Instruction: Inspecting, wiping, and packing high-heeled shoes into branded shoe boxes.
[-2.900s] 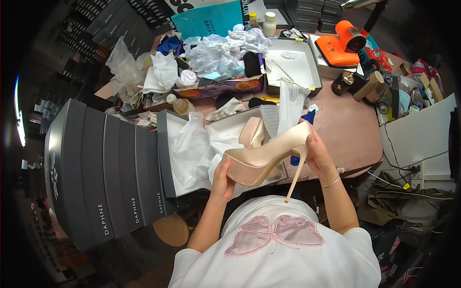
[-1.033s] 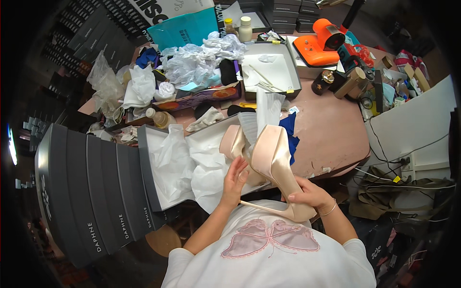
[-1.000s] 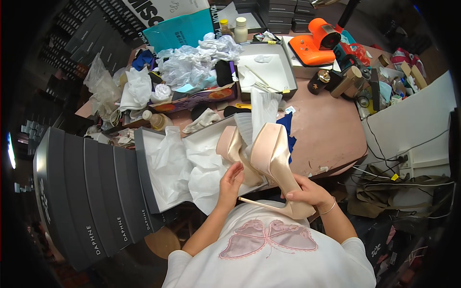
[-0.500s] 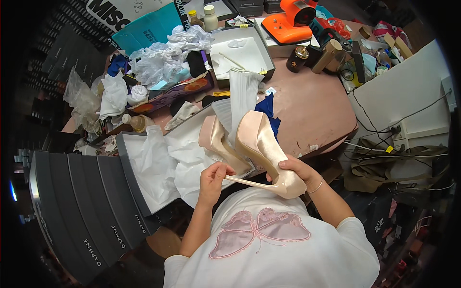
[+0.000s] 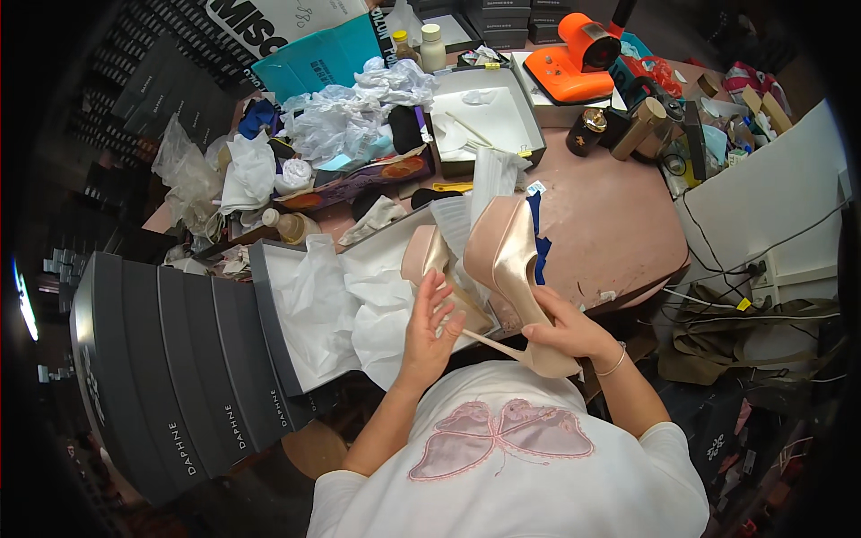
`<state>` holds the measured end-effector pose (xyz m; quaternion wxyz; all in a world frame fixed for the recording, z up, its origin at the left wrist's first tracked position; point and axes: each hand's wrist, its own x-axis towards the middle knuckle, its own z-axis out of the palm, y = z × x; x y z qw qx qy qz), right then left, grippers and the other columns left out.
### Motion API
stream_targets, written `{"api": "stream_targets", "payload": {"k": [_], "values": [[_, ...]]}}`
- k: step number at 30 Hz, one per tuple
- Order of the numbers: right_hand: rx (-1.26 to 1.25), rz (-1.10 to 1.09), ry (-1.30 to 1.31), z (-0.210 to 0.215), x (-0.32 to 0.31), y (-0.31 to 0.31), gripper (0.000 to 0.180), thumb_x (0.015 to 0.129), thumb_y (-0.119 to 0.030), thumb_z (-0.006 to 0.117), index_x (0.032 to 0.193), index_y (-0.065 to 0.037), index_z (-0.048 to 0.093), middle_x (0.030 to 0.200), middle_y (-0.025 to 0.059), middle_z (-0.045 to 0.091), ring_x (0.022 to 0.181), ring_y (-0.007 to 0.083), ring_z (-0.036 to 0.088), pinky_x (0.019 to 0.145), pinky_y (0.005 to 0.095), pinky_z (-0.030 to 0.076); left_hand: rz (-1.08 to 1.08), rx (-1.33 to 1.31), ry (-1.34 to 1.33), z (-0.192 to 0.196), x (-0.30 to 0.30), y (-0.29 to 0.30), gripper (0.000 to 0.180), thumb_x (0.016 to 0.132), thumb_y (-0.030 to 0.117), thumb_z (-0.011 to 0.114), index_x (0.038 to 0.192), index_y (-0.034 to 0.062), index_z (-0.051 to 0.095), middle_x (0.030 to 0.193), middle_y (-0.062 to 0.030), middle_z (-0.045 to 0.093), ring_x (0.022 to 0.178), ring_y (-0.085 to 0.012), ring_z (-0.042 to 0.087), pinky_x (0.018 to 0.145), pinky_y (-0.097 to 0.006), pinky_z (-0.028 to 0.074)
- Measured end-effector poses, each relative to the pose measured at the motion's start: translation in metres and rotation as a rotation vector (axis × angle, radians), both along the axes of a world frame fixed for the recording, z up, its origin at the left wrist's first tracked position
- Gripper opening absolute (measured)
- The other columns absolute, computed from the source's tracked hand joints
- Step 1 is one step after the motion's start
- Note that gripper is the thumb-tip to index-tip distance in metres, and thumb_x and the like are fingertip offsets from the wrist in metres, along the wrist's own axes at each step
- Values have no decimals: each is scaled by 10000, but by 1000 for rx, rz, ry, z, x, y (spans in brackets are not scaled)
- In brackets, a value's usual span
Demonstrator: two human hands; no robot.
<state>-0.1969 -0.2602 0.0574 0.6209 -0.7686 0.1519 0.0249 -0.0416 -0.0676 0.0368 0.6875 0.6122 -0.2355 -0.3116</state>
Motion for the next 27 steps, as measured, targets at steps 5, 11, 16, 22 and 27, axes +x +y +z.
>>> {"api": "stream_targets", "payload": {"k": [5, 11, 16, 22, 27], "values": [[-104, 103, -152, 26, 24, 33, 808, 840, -354, 707, 1462, -60, 284, 1442, 230, 267, 1193, 326, 474, 981, 375, 425, 68, -187, 496, 2, -23, -25, 792, 922, 191, 607, 1506, 121, 76, 1406, -157, 368, 1267, -287, 453, 996, -360, 441], [-65, -122, -318, 13, 25, 37, 613, 851, -239, 712, 1363, -24, 453, 1233, 116, 597, 1111, 216, 574, 960, 339, 431, 84, -186, 933, -7, 27, 9, 513, 945, 213, 438, 1430, 99, 318, 1257, -151, 538, 1037, -247, 621, 837, -363, 551], [-179, 40, -361, 26, 19, 50, 995, 656, -338, 865, 1435, -52, 318, 1453, 163, 353, 1270, 276, 446, 1009, 377, 403, 143, -245, 816, -9, 20, -1, 551, 947, 226, 412, 1467, 134, 255, 1327, -144, 484, 1141, -270, 564, 933, -391, 506], [327, -105, -433, -1, 4, 65, 1179, 660, -275, 875, 1513, -90, 83, 1521, 191, 217, 1367, 301, 335, 1087, 414, 322, 40, -309, 403, 19, 14, -15, 729, 866, 87, 389, 1523, 155, 83, 1462, -112, 323, 1289, -254, 431, 1035, -379, 413], [365, -167, -347, -9, -10, 54, 1045, 769, -139, 771, 1517, -88, 44, 1501, 188, 256, 1352, 285, 355, 1089, 399, 315, -110, -308, 256, 30, 12, -31, 752, 869, 102, 413, 1529, 120, 52, 1508, -99, 250, 1352, -220, 323, 1089, -337, 299]]}}
